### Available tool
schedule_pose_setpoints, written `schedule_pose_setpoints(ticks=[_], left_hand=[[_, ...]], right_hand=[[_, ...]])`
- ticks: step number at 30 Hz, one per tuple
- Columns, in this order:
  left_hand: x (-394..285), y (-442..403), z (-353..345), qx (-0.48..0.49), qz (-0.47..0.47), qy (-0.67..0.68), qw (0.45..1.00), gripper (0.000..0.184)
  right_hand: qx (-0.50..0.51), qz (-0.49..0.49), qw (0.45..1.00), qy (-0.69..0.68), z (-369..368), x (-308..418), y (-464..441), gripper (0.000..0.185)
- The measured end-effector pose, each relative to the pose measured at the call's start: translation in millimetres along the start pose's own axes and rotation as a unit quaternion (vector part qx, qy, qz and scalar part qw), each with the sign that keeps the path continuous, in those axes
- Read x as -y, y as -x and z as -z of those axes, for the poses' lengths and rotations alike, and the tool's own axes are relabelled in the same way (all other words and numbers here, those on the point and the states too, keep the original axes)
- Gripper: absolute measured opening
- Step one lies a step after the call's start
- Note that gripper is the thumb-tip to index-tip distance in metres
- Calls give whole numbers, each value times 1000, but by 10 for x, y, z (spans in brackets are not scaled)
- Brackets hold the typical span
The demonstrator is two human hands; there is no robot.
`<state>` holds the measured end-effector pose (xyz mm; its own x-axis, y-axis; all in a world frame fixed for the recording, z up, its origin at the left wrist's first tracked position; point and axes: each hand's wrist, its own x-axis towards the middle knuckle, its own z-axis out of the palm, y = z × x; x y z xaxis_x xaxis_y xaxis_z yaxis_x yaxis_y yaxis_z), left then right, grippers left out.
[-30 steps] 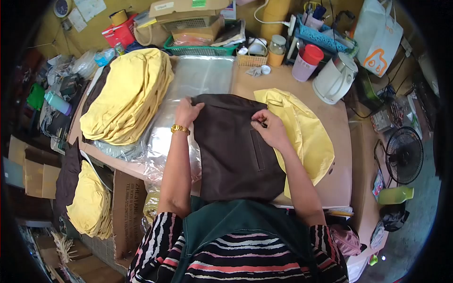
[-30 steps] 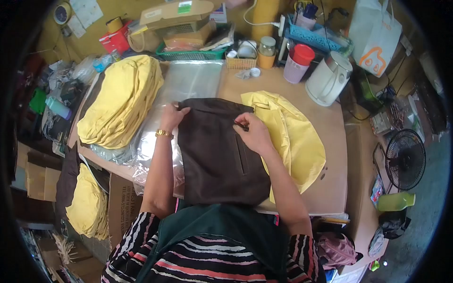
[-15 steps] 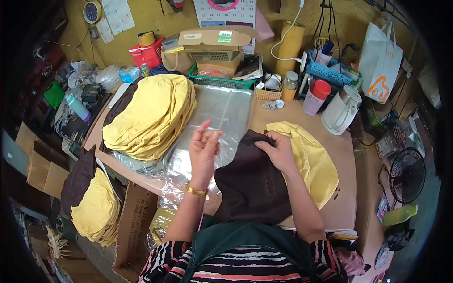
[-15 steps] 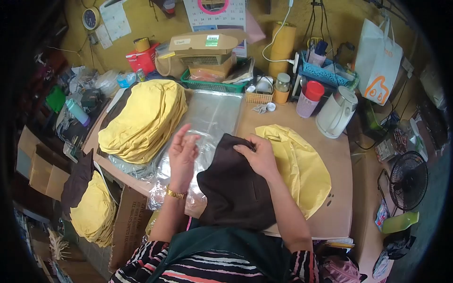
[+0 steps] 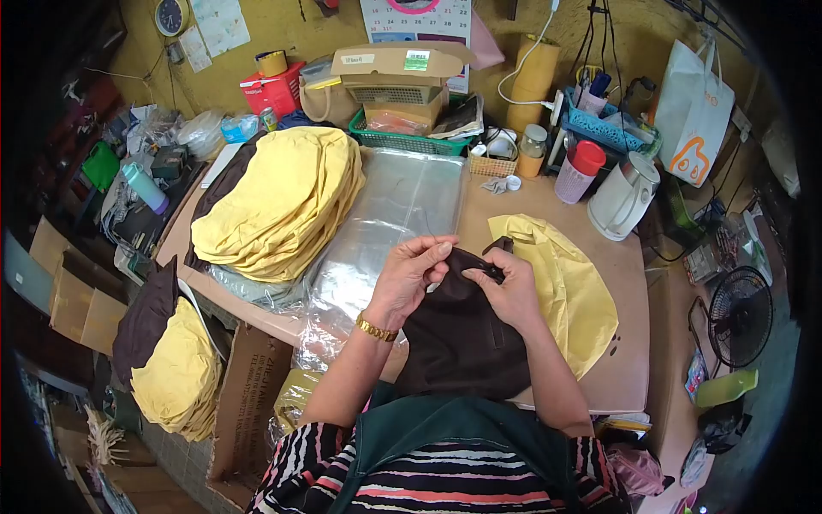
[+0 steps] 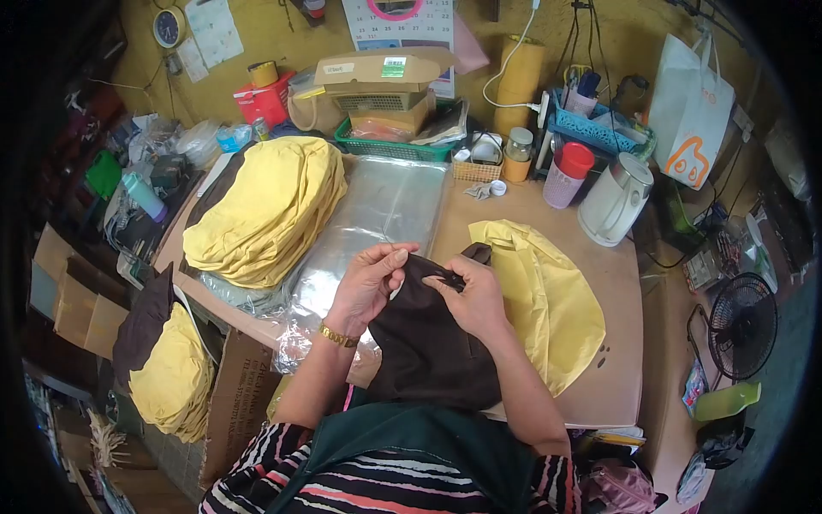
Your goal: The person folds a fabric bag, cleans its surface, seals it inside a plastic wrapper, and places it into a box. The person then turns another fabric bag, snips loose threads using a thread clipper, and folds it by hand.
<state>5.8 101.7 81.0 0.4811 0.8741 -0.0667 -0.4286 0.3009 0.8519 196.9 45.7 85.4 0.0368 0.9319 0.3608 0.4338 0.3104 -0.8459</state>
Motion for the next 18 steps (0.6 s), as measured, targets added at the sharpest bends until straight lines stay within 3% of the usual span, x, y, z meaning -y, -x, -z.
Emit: schedule_pose_setpoints(ticks=[2,4,6,9,11,15,18], left_hand=[[67,11,-39,-1,-18,72,997,19],[60,42,-65,-3,-38,143,989,20],[-36,117,-118,31,-26,195,980,23],[-103,180,-207,36,-56,172,983,26],[-88,189,-223,38,-61,176,982,26],[-125,227,-270,35,-66,168,983,23],[-91,216,-344,45,-68,157,984,25]], right_hand=[[18,-4,1000,23,-11,23,17,23],[-37,82,994,60,3,209,22,29],[-58,77,994,57,71,439,38,32],[-56,89,989,105,193,592,67,31],[-44,161,956,241,251,690,98,33],[-25,160,946,279,340,866,167,34],[-87,159,940,288,309,974,184,33]])
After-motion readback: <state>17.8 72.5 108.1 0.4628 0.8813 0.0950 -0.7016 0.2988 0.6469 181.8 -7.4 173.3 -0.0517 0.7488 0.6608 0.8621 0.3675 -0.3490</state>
